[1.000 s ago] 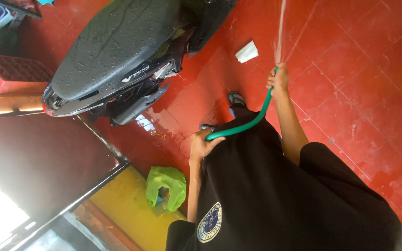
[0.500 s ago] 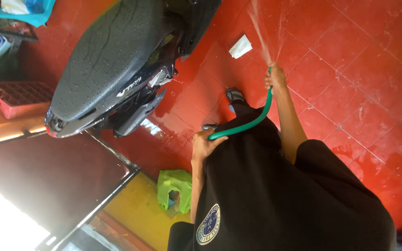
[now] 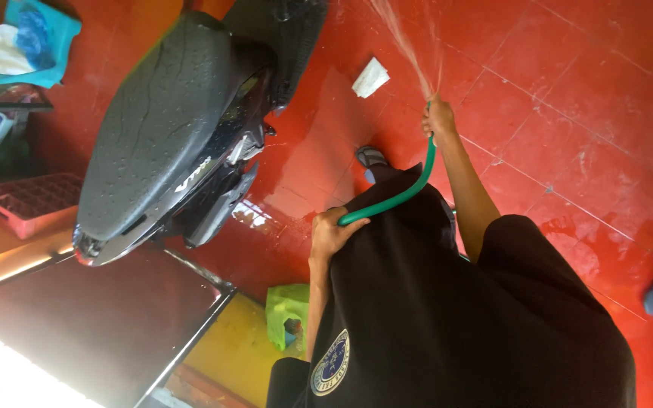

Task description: Washing a motorcycle with a water hose in a detailing bay.

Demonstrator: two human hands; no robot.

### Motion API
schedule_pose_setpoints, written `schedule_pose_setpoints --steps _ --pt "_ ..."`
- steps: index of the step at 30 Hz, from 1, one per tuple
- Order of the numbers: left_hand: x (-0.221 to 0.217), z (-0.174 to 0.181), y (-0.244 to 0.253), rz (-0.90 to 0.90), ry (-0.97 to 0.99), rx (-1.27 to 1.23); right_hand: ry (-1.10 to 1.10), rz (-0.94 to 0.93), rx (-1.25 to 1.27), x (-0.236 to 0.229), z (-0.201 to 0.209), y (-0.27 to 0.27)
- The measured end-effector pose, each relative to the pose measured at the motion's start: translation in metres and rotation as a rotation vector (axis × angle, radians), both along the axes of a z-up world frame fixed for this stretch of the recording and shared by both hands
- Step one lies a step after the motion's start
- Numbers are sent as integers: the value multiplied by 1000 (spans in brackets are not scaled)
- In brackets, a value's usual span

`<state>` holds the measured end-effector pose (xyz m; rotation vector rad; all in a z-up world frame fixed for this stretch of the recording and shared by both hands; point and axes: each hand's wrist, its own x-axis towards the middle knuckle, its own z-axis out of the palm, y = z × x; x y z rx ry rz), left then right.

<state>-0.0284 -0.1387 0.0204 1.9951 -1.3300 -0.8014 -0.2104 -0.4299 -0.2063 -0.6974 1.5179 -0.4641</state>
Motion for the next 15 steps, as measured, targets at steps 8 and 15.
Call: schedule_pose_setpoints --steps 8,15 --pt "-12 15 -42 -29 -62 -40 -9 5 -22 -29 -12 -35" --pt "-27 14 -37 55 -17 -14 15 96 -27 -4 7 -45"
